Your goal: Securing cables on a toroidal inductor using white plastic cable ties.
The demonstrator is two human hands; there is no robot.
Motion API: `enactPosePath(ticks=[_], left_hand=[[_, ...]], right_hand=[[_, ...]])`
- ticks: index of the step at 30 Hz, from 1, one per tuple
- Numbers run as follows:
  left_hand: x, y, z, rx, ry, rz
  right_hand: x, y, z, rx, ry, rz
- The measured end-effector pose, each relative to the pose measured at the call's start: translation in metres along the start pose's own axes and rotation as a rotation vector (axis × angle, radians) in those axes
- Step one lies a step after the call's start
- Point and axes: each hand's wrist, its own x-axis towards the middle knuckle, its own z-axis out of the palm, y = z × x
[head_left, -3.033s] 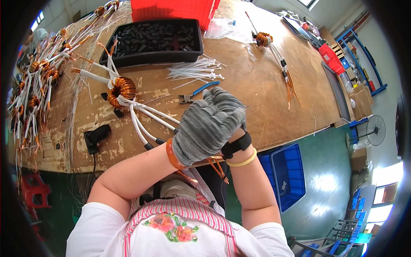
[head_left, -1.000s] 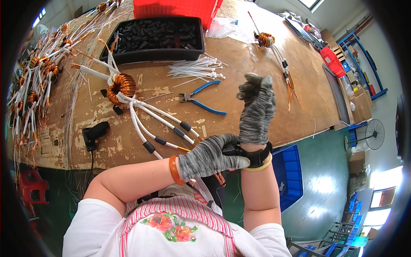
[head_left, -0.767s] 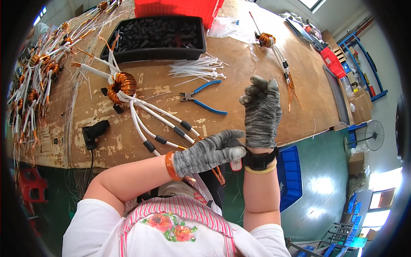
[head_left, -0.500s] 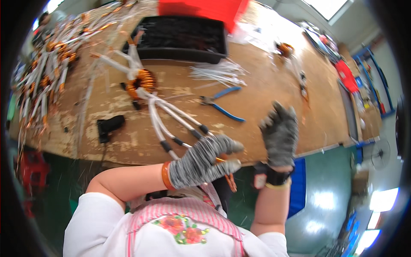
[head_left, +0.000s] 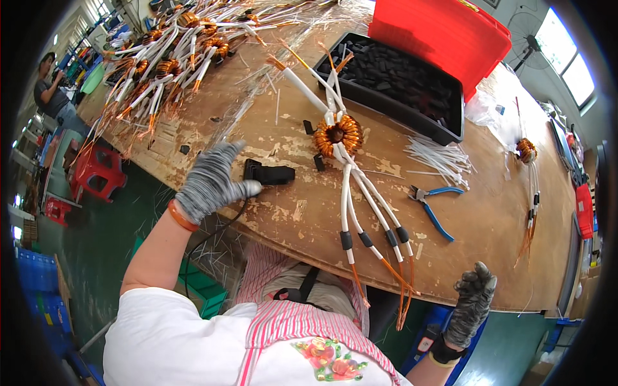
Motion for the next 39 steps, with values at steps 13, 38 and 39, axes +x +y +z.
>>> enactPosePath(ticks=[13, 38, 39], left_hand=[[-0.006, 0.086, -0.009, -1.14, -0.003, 0.108], [0.001, 0.161, 0.033, -1.135, -0.326, 0.688], [0.001, 0.16, 0.036, -1.073, -0.239, 0.711]], right_hand=[[-0.04, -0.012, 0.083, -0.228, -0.196, 0.032], [-0.033, 0.032, 0.163, 0.219, -0.48, 0.104], [-0.033, 0.032, 0.164, 0.212, -0.512, 0.076]])
